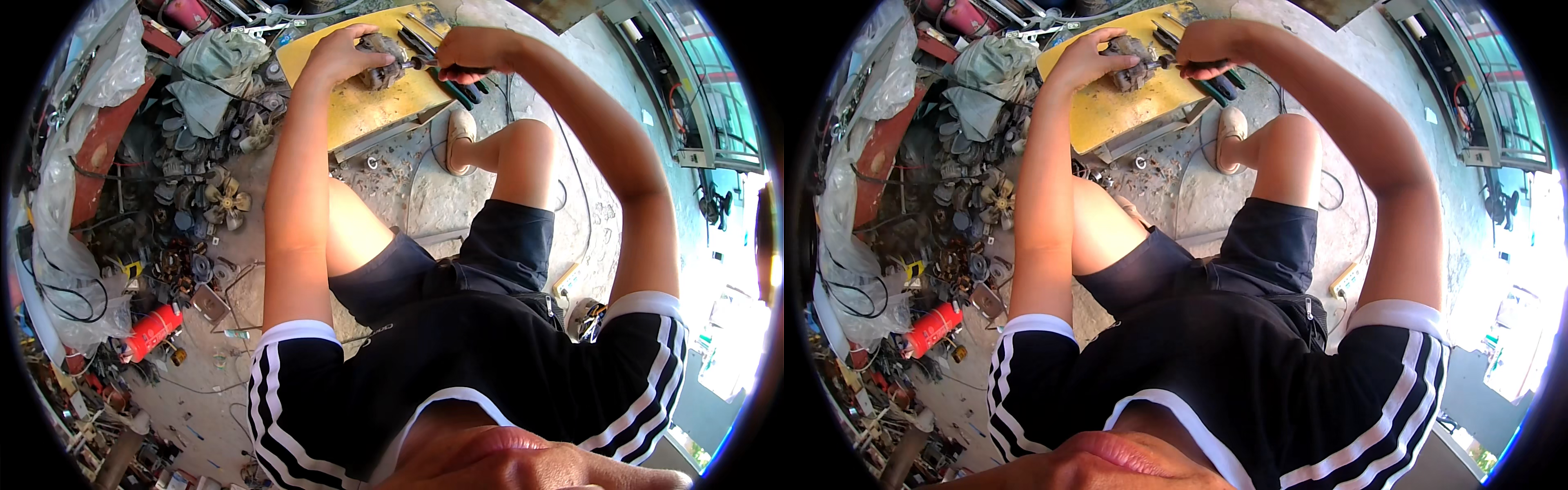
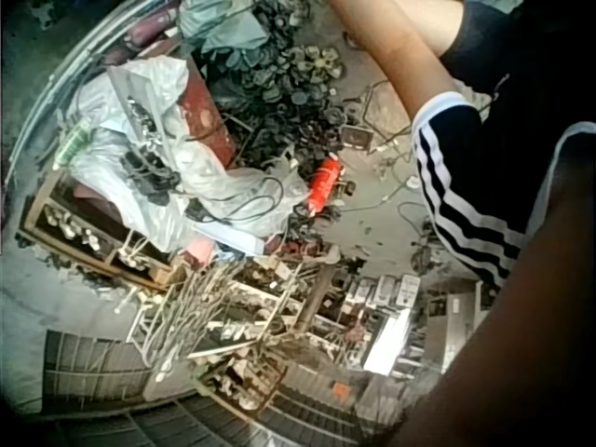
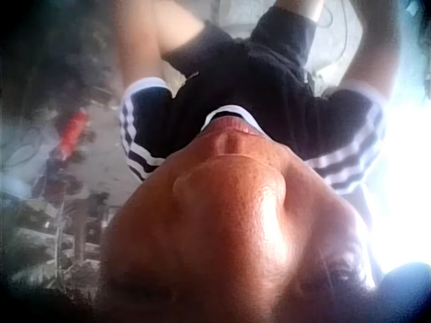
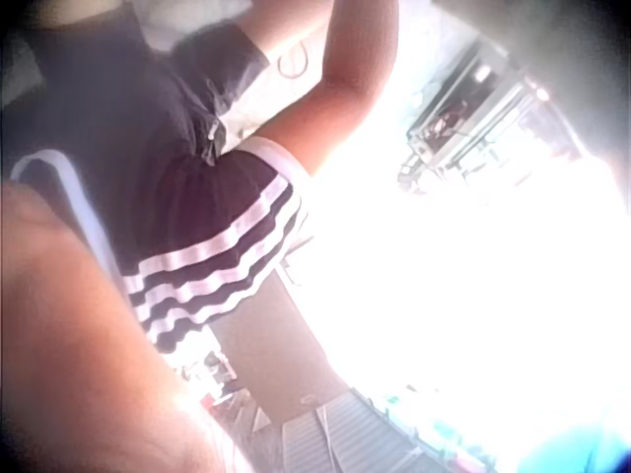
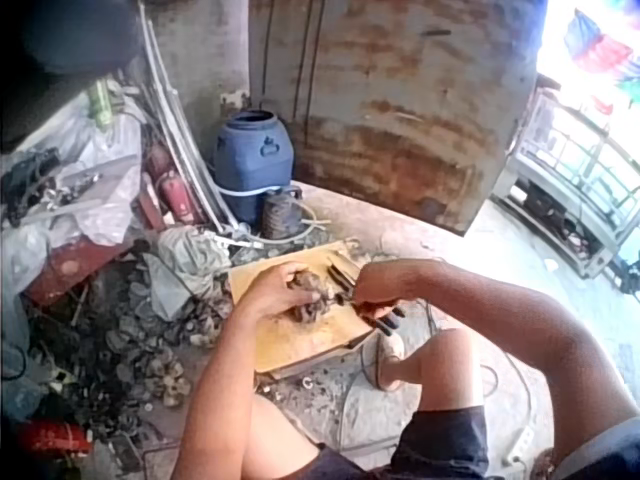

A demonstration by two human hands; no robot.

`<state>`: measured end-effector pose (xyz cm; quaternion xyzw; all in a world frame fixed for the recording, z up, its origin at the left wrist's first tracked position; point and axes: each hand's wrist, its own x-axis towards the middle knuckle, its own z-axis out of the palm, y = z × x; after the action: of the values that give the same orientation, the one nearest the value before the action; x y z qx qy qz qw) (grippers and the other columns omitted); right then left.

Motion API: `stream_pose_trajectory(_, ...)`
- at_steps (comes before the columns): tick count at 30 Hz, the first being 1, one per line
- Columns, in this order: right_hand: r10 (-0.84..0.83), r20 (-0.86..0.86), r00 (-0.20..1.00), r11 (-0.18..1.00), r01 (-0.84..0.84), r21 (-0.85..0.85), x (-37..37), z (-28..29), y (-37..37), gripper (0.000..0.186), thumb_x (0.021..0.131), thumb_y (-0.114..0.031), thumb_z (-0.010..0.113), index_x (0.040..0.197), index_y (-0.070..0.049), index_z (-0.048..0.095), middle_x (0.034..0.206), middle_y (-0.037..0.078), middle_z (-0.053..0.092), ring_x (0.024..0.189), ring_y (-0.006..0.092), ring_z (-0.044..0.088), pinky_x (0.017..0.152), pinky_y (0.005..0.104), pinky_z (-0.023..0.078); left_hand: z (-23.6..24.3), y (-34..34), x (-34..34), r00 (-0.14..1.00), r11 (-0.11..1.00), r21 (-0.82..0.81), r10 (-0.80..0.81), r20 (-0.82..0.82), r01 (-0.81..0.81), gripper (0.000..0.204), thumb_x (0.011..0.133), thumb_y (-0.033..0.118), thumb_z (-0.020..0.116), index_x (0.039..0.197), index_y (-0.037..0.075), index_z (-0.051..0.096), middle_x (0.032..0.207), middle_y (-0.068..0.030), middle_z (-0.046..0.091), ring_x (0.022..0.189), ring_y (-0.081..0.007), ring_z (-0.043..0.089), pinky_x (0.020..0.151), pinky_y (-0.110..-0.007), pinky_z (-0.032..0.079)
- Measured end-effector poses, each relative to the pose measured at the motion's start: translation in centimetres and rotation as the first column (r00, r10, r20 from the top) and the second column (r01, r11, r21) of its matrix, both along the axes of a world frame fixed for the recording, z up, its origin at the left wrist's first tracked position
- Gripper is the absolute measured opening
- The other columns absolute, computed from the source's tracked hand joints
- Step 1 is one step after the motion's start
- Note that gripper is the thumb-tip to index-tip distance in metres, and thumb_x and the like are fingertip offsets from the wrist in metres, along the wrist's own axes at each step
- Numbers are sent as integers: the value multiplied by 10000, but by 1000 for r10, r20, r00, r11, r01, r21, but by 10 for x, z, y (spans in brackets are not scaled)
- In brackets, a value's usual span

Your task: The person holds a metal mechanical component, fits a small gear and spring into place, and tightens a screw with a socket wrench.

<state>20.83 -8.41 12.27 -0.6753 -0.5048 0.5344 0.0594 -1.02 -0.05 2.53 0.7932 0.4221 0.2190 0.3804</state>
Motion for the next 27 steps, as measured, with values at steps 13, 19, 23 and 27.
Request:
stream_pose_trajectory(13, 558, 58, 828, 714, -443, -542, -19, 8, 126, 100, 911, -1, 593, 853, 70, 632, 903, 134, 691, 834, 123, 671, 749, 215, 602, -2, 5, -1, 1000, 999, -31, 13, -13, -13, 776, 658, 403, 865, 1325, 114, 593, 1277, -180, 624, 1182, -294, 604, 989, -368, 462)
stream_pose_trajectory(19, 516, 162, 841, 792, -397, -463, -3, -7, 113, 172, 871, -89, 642, 718, -12, 625, 706, 82, 634, 633, 97, 625, 570, 216, 549, 3, -1, 3, 1000, 999, -35, 15, 1, -15, 751, 650, 418, 861, 1303, 140, 615, 1126, -135, 701, 1006, -245, 682, 897, -346, 505)
stream_pose_trajectory(23, 457, 281, 844, 875, -370, -313, -13, 3, 64, 202, 874, -172, 602, 724, -48, 657, 638, 49, 639, 480, 120, 579, 481, 253, 498, 9, -7, -2, 997, 999, 33, 34, -74, -32, 749, 631, 463, 858, 1284, 173, 634, 1098, -123, 712, 974, -238, 691, 878, -339, 513)
stream_pose_trajectory(27, 263, 316, 912, 964, -238, -115, -4, 3, 44, 256, 890, -231, 577, 743, -56, 691, 643, 37, 657, 456, 138, 576, 455, 315, 501, 5, -3, 3, 997, 996, 65, 66, -48, -63, 752, 629, 495, 849, 1277, 177, 638, 1116, -119, 706, 998, -247, 686, 896, -341, 509)
